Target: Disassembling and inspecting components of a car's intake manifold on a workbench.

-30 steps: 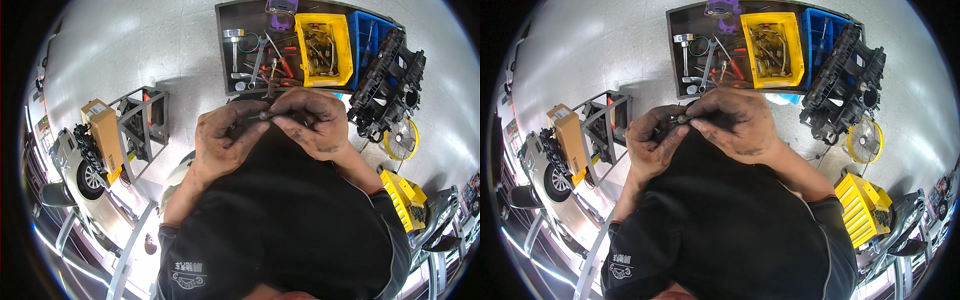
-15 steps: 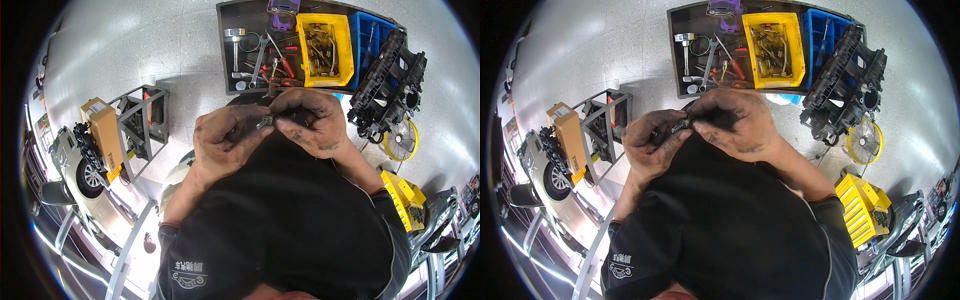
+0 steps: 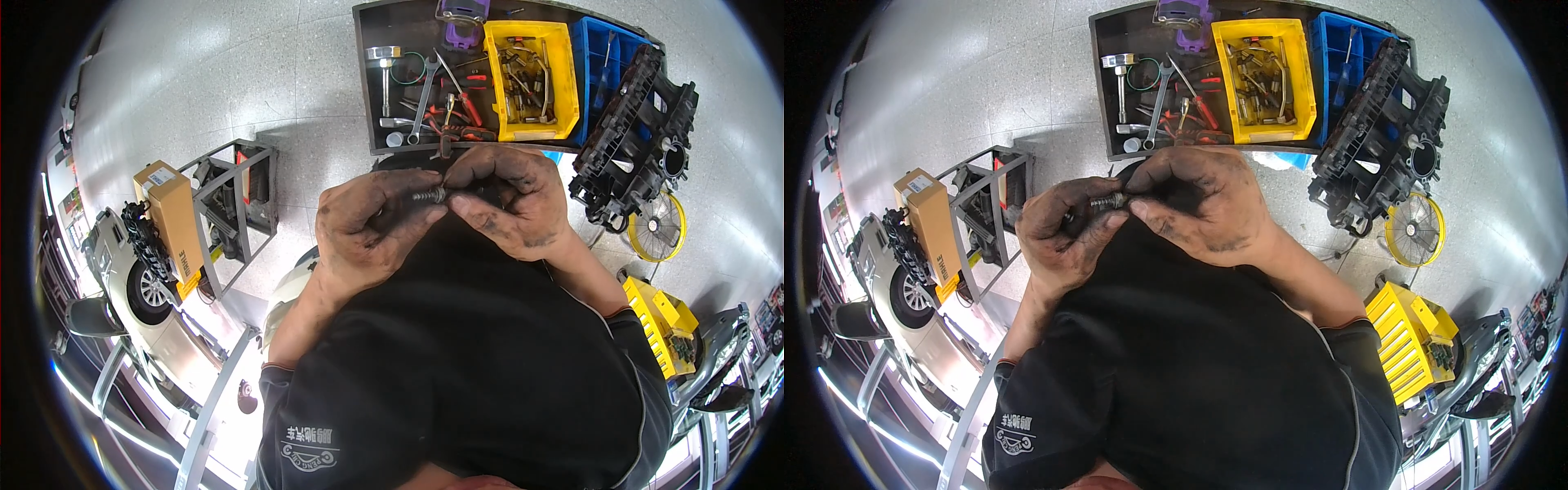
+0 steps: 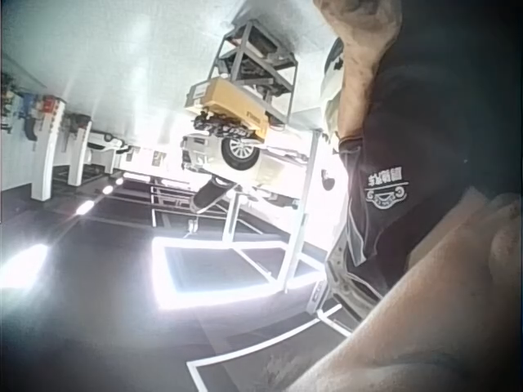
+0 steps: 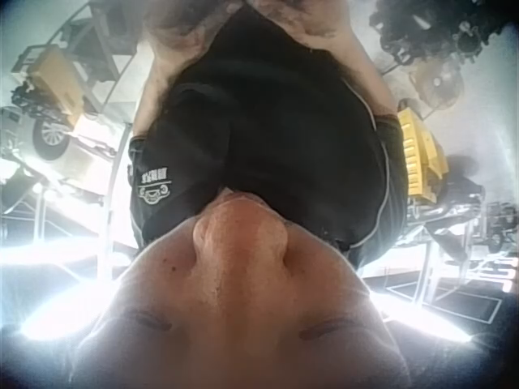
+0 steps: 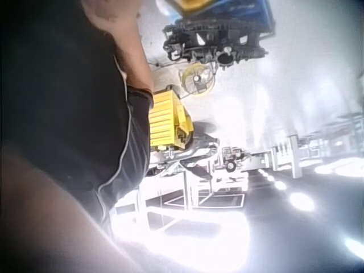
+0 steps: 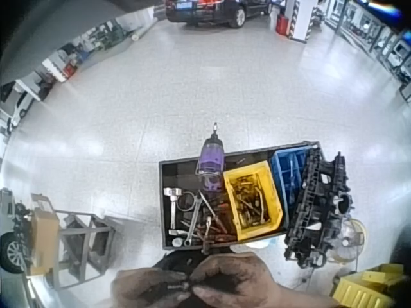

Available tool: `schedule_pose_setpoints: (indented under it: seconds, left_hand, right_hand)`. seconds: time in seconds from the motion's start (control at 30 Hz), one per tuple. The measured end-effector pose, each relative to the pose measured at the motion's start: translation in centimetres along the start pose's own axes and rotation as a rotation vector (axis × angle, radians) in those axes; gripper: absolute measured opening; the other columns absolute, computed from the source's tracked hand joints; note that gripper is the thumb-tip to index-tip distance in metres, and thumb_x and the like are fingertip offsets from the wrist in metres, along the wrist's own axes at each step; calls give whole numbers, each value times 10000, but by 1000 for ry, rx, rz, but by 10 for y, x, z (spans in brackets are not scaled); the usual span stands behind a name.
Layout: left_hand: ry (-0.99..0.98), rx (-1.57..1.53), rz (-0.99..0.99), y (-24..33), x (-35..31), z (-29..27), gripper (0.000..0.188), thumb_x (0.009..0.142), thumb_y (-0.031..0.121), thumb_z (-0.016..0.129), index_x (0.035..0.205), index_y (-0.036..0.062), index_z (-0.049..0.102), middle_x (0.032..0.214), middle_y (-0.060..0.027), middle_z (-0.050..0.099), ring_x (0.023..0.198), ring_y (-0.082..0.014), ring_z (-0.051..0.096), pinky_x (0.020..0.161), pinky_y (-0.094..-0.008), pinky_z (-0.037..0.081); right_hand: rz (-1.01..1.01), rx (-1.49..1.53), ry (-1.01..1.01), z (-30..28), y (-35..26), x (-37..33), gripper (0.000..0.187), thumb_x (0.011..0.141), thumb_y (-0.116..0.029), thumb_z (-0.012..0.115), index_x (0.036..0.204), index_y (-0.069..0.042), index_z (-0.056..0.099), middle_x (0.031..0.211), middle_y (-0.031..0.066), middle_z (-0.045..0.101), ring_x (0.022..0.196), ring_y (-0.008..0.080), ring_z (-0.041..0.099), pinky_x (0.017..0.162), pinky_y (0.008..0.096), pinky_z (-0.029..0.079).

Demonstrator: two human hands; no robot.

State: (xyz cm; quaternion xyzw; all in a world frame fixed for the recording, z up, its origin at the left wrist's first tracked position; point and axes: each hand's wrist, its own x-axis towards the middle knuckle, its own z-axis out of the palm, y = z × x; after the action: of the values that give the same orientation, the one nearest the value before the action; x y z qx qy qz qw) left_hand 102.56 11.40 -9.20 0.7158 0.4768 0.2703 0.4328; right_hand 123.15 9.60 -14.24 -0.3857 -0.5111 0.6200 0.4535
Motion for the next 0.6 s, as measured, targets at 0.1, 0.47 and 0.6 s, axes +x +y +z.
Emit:
schedule_pose_setpoints:
  seconds: [0.1,0.47,0.6]
  left_hand:
    - [-2,4,-16,1,-1,0,272,747,78,836,988,17,726,971,-108,744,855,-237,738,714,-302,576]
    - [3,-23,-63,-1,-4,-3,269,748,68,834,987,15,721,917,-113,742,789,-215,731,659,-281,557]
    - [-64,-22,-177,5,-9,-6,200,811,81,786,979,3,711,840,-95,727,731,-145,698,628,-250,522]
  right_hand:
    - [-7,-4,-5,0,-1,0,126,864,-53,710,941,27,650,891,93,661,805,148,617,730,269,487]
    - [-13,-52,22,4,0,3,143,871,-128,730,893,-2,666,784,97,668,670,187,625,615,291,486]
    - [127,7,10,7,-6,-2,145,894,-145,697,890,-4,663,741,108,641,635,193,598,593,307,460]
